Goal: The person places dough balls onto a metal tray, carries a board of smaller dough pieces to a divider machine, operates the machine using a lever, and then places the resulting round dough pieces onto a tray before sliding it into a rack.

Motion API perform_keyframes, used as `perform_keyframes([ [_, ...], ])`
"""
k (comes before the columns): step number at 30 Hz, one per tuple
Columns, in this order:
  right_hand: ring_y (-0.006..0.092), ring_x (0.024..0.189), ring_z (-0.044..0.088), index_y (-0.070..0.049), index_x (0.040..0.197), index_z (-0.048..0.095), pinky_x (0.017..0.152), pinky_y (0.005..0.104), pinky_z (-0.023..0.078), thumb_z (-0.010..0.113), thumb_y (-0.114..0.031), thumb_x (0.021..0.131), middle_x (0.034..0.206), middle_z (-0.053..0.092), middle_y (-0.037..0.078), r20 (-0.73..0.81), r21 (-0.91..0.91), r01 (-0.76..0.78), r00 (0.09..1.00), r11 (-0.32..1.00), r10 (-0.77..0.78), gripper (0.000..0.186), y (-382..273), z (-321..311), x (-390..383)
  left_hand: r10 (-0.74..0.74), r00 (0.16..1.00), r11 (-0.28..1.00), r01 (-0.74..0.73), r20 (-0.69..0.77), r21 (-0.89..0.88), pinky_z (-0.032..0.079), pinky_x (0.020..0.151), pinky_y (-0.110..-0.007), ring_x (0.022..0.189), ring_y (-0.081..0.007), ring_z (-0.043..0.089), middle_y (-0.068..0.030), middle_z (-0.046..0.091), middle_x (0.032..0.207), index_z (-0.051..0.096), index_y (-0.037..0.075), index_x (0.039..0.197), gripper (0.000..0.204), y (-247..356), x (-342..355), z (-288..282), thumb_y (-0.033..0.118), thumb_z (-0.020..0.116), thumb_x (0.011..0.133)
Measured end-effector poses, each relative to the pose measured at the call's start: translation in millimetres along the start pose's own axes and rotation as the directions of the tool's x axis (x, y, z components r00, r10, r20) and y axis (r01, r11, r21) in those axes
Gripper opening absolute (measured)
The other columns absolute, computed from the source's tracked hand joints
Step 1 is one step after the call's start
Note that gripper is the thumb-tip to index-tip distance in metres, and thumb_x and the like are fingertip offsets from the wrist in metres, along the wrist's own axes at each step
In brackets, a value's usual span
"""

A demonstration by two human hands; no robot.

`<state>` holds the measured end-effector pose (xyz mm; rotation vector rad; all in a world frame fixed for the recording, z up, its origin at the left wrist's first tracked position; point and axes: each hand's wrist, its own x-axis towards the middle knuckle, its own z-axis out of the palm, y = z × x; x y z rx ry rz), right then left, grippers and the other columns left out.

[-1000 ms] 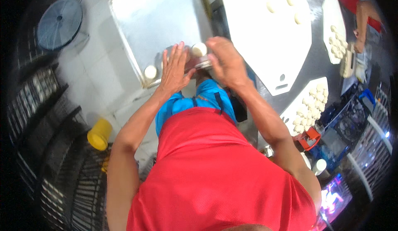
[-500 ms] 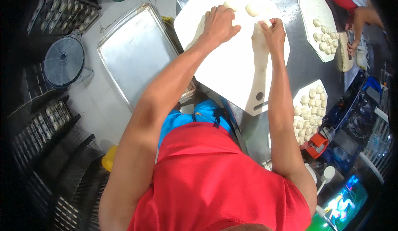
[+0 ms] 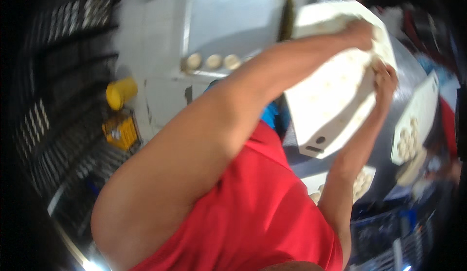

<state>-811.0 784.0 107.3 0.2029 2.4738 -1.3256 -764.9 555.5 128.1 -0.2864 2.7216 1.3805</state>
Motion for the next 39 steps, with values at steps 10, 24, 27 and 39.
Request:
perform_keyframes([
  [10, 0.0092, 0.064, 0.056, 0.0, 0.112, 0.06, 0.056, 0.0219, 0.043, 0.077, -0.009, 0.086, 0.087, 0.067, 0.01, -0.048, 0.304, 0.287, 0.957, 0.908, -0.287, 0.032, -75, 56, -124, -0.335, 0.884, 0.893, 0.189, -0.325, -0.408, 0.055, 0.079, -0.037, 0.085, -0.0205, 0.07, -0.0102, 0.074, 0.093, 0.073, 0.008, 0.104, 0.031, -161, -246, -132, 0.028, 0.077, 0.081],
  [24, 0.0309, 0.088, 0.07, -0.001, 0.115, 0.066, 0.081, 0.0396, 0.053, 0.073, -0.031, 0.085, 0.102, 0.073, 0.019, 0.72, -0.021, 0.557, 0.584, 0.83, -0.374, 0.042, -113, 438, -261, -0.539, 0.753, 0.835, 0.536, -0.378, -0.124, 0.05, 0.091, -0.042, 0.107, -0.0329, 0.062, -0.0166, 0.061, 0.116, 0.065, 0.005, 0.116, 0.042, -325, -388, -174, 0.028, 0.07, 0.082],
  [27, 0.0201, 0.083, 0.065, -0.003, 0.113, 0.067, 0.074, 0.0336, 0.052, 0.071, -0.03, 0.09, 0.104, 0.07, 0.014, 0.731, -0.063, 0.703, 0.516, 0.708, -0.447, 0.036, -102, 486, -248, -0.624, 0.701, 0.775, 0.499, -0.346, -0.388, 0.049, 0.09, -0.039, 0.104, -0.0291, 0.062, -0.0163, 0.061, 0.113, 0.062, 0.003, 0.117, 0.041, -324, -401, -186, 0.026, 0.068, 0.083],
  [39, 0.0238, 0.094, 0.062, 0.001, 0.125, 0.058, 0.087, 0.0366, 0.05, 0.067, -0.027, 0.088, 0.103, 0.065, 0.017, 0.635, -0.154, 0.218, 0.769, 0.964, -0.072, 0.048, -98, 430, -240, -0.374, 0.892, 0.916, 0.312, -0.254, -0.253, 0.053, 0.089, -0.038, 0.099, -0.0282, 0.07, -0.0171, 0.072, 0.111, 0.069, 0.002, 0.117, 0.035, -365, -255, -255, 0.017, 0.067, 0.085],
])
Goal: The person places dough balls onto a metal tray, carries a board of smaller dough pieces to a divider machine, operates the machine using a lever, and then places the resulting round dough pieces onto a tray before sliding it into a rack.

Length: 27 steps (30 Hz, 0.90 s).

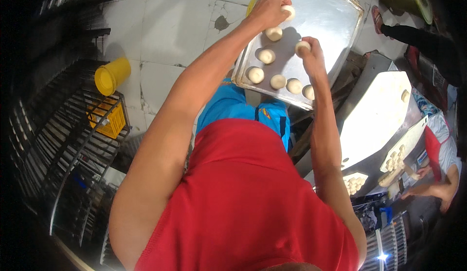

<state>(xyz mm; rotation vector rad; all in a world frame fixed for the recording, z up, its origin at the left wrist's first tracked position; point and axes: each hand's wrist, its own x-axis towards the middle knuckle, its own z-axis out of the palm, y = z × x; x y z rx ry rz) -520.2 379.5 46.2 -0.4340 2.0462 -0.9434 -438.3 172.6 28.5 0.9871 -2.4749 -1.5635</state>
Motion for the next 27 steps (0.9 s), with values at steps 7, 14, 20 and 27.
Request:
perform_keyframes([
  [7, 0.0224, 0.103, 0.064, 0.002, 0.127, 0.059, 0.092, 0.0334, 0.051, 0.071, -0.017, 0.088, 0.112, 0.066, 0.016, -0.045, 0.079, 0.135, 0.99, 0.988, -0.132, 0.045, -26, -15, 11, 0.253, 0.959, 0.941, -0.213, -0.129, 0.264, 0.051, 0.093, -0.039, 0.105, -0.0315, 0.064, -0.0182, 0.062, 0.118, 0.064, 0.002, 0.124, 0.046, -17, 22, 8, 0.022, 0.073, 0.083],
  [14, 0.026, 0.097, 0.069, -0.002, 0.119, 0.067, 0.087, 0.0367, 0.054, 0.072, -0.028, 0.088, 0.107, 0.072, 0.017, -0.119, -0.11, 0.382, 0.912, 0.918, -0.393, 0.042, -72, 12, 144, 0.098, 0.955, 0.994, -0.081, -0.281, 0.072, 0.051, 0.087, -0.04, 0.102, -0.0305, 0.06, -0.0176, 0.057, 0.121, 0.059, 0.0, 0.126, 0.049, -33, -66, -1, 0.024, 0.075, 0.086],
  [20, 0.0266, 0.099, 0.07, -0.004, 0.118, 0.069, 0.086, 0.0366, 0.054, 0.07, -0.03, 0.089, 0.112, 0.072, 0.018, -0.031, -0.339, 0.354, 0.922, 0.871, -0.387, 0.039, -68, 15, 187, -0.125, 0.934, 0.988, 0.147, -0.334, 0.039, 0.051, 0.065, -0.03, 0.085, -0.0188, 0.06, -0.0125, 0.06, 0.115, 0.06, 0.004, 0.124, 0.041, -77, -157, -1, 0.014, 0.075, 0.087],
  [27, 0.0391, 0.109, 0.063, -0.005, 0.125, 0.065, 0.095, 0.0444, 0.049, 0.068, -0.03, 0.086, 0.122, 0.063, 0.026, 0.028, -0.434, 0.531, 0.816, 0.728, -0.578, 0.046, -58, 12, 207, -0.119, 0.93, 0.99, 0.138, -0.348, 0.032, 0.052, 0.078, -0.037, 0.092, -0.0265, 0.062, -0.0146, 0.061, 0.117, 0.062, 0.003, 0.121, 0.038, -62, -161, 2, 0.01, 0.073, 0.085],
])
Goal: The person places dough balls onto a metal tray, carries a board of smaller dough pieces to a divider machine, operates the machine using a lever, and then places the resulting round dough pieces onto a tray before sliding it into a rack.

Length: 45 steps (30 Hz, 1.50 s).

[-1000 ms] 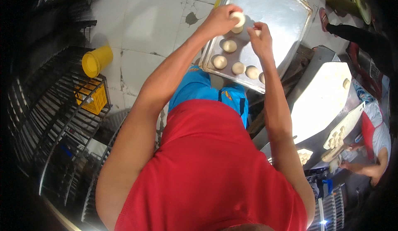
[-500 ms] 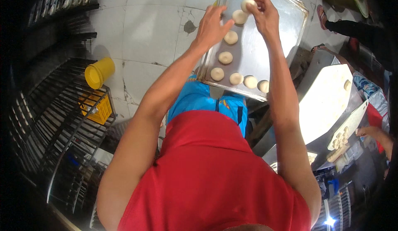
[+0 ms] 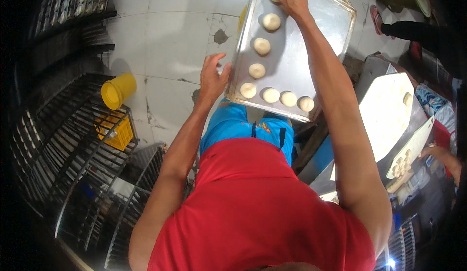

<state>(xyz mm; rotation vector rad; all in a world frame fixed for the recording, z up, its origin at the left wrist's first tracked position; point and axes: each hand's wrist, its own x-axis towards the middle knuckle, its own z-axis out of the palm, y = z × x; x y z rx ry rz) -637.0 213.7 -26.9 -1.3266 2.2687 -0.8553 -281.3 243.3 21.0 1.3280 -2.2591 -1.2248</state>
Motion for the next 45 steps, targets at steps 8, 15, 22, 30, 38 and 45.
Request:
perform_keyframes([
  [8, 0.0382, 0.104, 0.064, 0.0, 0.118, 0.066, 0.092, 0.044, 0.05, 0.071, -0.032, 0.087, 0.114, 0.066, 0.024, -0.221, 0.206, -0.107, 0.963, 0.973, 0.152, 0.045, -29, -39, -80, 0.279, 0.96, 0.96, -0.279, 0.009, -0.012, 0.05, 0.095, -0.04, 0.11, -0.033, 0.062, -0.0152, 0.066, 0.119, 0.067, 0.003, 0.118, 0.031, 49, 53, 68, 0.01, 0.067, 0.088],
  [15, 0.0333, 0.104, 0.067, -0.001, 0.119, 0.068, 0.093, 0.0414, 0.052, 0.073, -0.023, 0.089, 0.115, 0.069, 0.018, -0.185, 0.264, -0.117, 0.968, 0.957, 0.17, 0.037, -86, -137, -230, 0.44, 0.894, 0.873, -0.448, 0.088, 0.191, 0.041, 0.108, -0.045, 0.125, -0.0396, 0.053, -0.0219, 0.058, 0.133, 0.061, -0.001, 0.128, 0.042, 50, 51, 74, 0.013, 0.068, 0.089],
  [22, 0.0246, 0.095, 0.07, 0.0, 0.121, 0.067, 0.085, 0.0349, 0.053, 0.067, -0.021, 0.094, 0.11, 0.072, 0.016, -0.767, -0.006, -0.39, 0.593, 0.921, 0.246, 0.034, 66, -313, -299, 0.369, 0.86, 0.721, -0.504, 0.353, 0.476, 0.016, 0.121, -0.054, 0.149, -0.0412, 0.02, -0.0256, 0.02, 0.161, 0.022, -0.007, 0.153, 0.084, 65, 1, 76, 0.033, 0.066, 0.093],
  [30, 0.0189, 0.09, 0.068, -0.004, 0.11, 0.072, 0.077, 0.0316, 0.056, 0.069, -0.021, 0.091, 0.104, 0.072, 0.009, -0.375, 0.347, -0.58, 0.635, 0.737, 0.675, 0.026, 306, -381, -318, 0.469, 0.873, 0.767, -0.479, 0.136, 0.427, 0.021, 0.115, -0.059, 0.142, -0.0441, 0.03, -0.0285, 0.031, 0.155, 0.035, -0.006, 0.147, 0.07, 43, -29, 54, 0.029, 0.063, 0.094],
  [38, 0.0156, 0.083, 0.068, 0.0, 0.096, 0.065, 0.076, 0.0271, 0.056, 0.082, -0.016, 0.084, 0.095, 0.071, 0.013, -0.502, 0.559, -0.104, 0.747, 0.823, 0.436, 0.027, 113, -353, -285, 0.273, 0.951, 0.855, -0.308, 0.144, 0.417, 0.02, 0.117, -0.058, 0.143, -0.0451, 0.028, -0.0285, 0.03, 0.155, 0.032, -0.005, 0.149, 0.071, 27, -95, 45, 0.026, 0.063, 0.093],
  [45, 0.0172, 0.078, 0.065, -0.003, 0.103, 0.067, 0.073, 0.0339, 0.052, 0.078, -0.024, 0.084, 0.089, 0.069, 0.011, 0.042, 0.281, -0.443, 0.892, 0.852, 0.45, 0.029, -50, -121, -297, 0.32, 0.89, 0.788, -0.441, 0.325, 0.43, 0.017, 0.12, -0.056, 0.147, -0.0408, 0.024, -0.0247, 0.027, 0.158, 0.032, -0.005, 0.15, 0.077, 32, -113, 46, 0.03, 0.066, 0.09],
])
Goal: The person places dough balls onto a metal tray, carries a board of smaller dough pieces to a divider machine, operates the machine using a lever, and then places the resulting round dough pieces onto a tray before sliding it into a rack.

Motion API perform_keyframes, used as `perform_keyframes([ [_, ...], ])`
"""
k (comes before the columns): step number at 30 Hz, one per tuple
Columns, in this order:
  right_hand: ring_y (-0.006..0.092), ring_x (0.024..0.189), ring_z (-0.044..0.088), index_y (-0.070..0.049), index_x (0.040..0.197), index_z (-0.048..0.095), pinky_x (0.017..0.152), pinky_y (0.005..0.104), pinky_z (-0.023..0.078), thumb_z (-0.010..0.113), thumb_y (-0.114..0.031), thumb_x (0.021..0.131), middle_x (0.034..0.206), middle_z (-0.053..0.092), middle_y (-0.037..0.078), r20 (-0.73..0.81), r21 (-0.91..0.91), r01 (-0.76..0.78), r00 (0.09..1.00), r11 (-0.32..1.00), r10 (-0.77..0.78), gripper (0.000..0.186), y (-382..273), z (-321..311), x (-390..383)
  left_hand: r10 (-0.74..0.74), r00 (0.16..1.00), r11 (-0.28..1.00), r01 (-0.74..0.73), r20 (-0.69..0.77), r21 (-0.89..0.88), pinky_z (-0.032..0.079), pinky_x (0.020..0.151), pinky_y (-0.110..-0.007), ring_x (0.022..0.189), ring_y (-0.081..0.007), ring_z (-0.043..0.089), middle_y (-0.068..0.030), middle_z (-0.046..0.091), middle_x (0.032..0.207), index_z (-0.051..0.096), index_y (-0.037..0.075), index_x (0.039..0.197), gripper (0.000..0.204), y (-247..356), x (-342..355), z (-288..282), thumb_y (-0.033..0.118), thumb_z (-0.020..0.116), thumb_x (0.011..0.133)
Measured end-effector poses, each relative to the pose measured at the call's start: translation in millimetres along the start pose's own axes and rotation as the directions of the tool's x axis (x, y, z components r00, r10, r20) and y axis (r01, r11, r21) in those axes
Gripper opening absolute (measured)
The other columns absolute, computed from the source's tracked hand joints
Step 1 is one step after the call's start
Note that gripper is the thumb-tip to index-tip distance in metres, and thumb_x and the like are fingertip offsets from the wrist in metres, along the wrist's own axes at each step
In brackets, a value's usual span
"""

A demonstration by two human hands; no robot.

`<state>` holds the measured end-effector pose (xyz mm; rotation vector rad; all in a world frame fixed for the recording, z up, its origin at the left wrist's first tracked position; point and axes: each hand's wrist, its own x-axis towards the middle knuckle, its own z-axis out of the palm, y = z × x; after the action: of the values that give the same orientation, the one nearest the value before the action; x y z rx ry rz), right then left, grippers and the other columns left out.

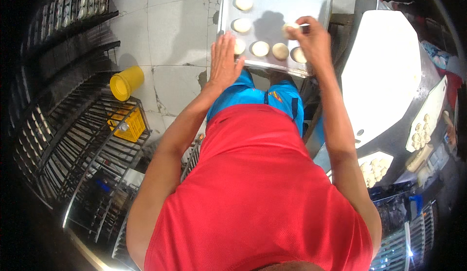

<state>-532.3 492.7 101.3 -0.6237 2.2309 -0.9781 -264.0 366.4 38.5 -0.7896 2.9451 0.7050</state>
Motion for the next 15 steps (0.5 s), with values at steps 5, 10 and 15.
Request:
perform_keyframes([
  [5, 0.0318, 0.086, 0.068, -0.001, 0.108, 0.068, 0.082, 0.0407, 0.054, 0.076, -0.025, 0.086, 0.101, 0.07, 0.018, 0.017, -0.054, 0.031, 0.999, 0.998, -0.03, 0.035, 12, 91, 22, 0.066, 0.995, 0.997, -0.062, 0.08, -0.054, 0.015, 0.121, -0.056, 0.148, -0.0417, 0.022, -0.0256, 0.025, 0.159, 0.029, -0.005, 0.151, 0.082, -15, -11, -2, 0.033, 0.067, 0.09],
  [10, 0.0383, 0.109, 0.061, -0.001, 0.121, 0.064, 0.096, 0.0448, 0.048, 0.072, -0.021, 0.088, 0.117, 0.067, 0.02, -0.122, -0.261, 0.272, 0.943, 0.926, -0.311, 0.04, 29, 98, 25, 0.103, 0.991, 0.993, -0.097, 0.09, -0.067, 0.014, 0.12, -0.058, 0.149, -0.0407, 0.022, -0.0253, 0.025, 0.159, 0.031, -0.005, 0.15, 0.082, -24, -12, -6, 0.034, 0.069, 0.088],
  [15, 0.0382, 0.12, 0.057, 0.0, 0.129, 0.058, 0.101, 0.0432, 0.047, 0.068, -0.021, 0.091, 0.125, 0.062, 0.023, -0.084, -0.369, 0.335, 0.917, 0.867, -0.39, 0.045, 25, 85, -29, 0.211, 0.972, 0.971, -0.197, 0.105, -0.134, 0.012, 0.12, -0.058, 0.149, -0.0378, 0.021, -0.0197, 0.026, 0.16, 0.033, -0.001, 0.15, 0.081, -18, -6, -10, 0.032, 0.07, 0.087],
])
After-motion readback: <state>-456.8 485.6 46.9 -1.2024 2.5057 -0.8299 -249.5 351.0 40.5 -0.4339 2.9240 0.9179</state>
